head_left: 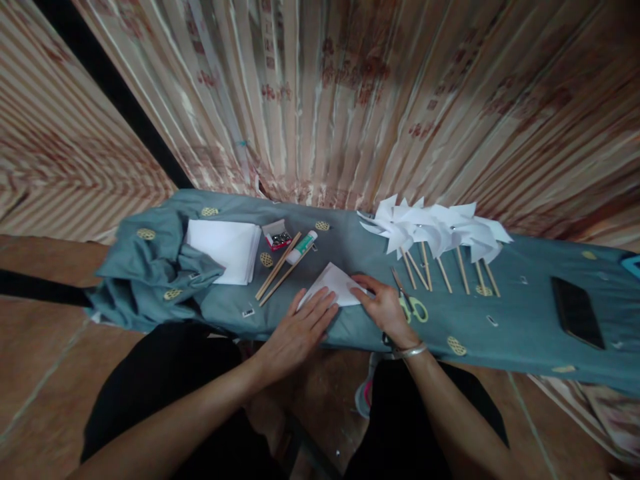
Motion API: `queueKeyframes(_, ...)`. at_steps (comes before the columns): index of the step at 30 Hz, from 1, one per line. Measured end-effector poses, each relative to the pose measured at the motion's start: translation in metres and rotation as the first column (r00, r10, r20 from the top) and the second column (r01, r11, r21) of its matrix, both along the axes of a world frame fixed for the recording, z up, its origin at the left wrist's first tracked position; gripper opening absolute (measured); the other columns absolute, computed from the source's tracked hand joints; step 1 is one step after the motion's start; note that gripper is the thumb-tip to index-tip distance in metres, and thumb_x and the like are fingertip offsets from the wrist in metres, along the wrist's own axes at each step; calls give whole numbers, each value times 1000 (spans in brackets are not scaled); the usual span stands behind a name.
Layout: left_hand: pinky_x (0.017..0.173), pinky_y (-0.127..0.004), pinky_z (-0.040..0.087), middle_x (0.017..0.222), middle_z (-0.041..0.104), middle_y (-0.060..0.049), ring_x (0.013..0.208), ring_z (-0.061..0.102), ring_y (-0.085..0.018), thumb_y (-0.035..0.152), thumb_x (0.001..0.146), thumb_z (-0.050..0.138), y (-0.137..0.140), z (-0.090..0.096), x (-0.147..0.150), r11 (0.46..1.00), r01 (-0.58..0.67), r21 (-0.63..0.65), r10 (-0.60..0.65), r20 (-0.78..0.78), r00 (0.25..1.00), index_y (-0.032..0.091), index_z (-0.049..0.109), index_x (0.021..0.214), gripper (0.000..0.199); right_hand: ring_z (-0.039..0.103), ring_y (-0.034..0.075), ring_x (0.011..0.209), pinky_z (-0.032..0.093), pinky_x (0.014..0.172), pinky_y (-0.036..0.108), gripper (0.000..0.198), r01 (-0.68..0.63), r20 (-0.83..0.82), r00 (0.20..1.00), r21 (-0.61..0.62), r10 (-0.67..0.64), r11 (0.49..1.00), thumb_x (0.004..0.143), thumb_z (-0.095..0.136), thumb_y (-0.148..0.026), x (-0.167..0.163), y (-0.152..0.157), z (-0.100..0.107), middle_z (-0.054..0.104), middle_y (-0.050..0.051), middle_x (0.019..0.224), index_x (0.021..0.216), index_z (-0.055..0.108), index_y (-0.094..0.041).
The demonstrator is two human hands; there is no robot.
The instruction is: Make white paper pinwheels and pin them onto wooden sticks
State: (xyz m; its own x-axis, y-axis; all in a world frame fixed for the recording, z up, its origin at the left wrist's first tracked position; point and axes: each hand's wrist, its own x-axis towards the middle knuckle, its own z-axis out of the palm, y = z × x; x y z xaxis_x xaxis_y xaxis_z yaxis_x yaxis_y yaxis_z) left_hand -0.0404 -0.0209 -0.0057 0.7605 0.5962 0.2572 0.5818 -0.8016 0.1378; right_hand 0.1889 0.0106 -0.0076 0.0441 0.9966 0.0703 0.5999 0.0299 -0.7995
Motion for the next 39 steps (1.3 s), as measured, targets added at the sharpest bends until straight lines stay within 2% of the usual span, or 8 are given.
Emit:
queueKeyframes(9,116,-50,23,152,35,-20,146,19,-29,35,89,55,0,-9,1,989,29,-148,-25,32,999,11,28,145,66,71,25,92,54,86,38,31,36,66,997,59,-40,998,82,59,-38,-4,6,-1,75,7,102,106,71,-22)
queueKeyframes(15,116,-50,24,152,34,-21,144,24,-32,37,88,57,3,-9,0,988,33,-153,-31,10,999,8,30,144,69,71,25,93,54,87,36,32,48,98,994,55,-54,997,83,58,-37,-7,5,1,75,8,103,107,70,-20)
queueKeyframes(22,115,-50,24,152,34,-21,146,18,-29,37,88,57,3,-12,0,989,41,-145,-37,31,999,10,26,146,70,71,24,92,54,86,36,31,28,128,991,92,-39,995,84,56,-36,-7,6,-2,75,8,103,106,70,-19)
queueKeyframes(30,115,-49,24,151,36,-20,144,24,-31,39,89,55,3,-12,1,989,33,-141,-31,20,999,10,28,145,68,70,24,93,53,86,36,31,12,173,984,100,-30,995,86,55,-35,-7,6,-3,75,8,102,109,69,-20)
queueKeyframes(39,115,-48,22,150,37,-21,142,28,-34,38,87,57,3,-9,2,990,26,-139,-31,-34,999,6,31,143,69,66,27,97,50,88,39,33,-52,349,937,182,-15,982,91,48,-33,-10,0,-6,72,11,107,116,65,-18)
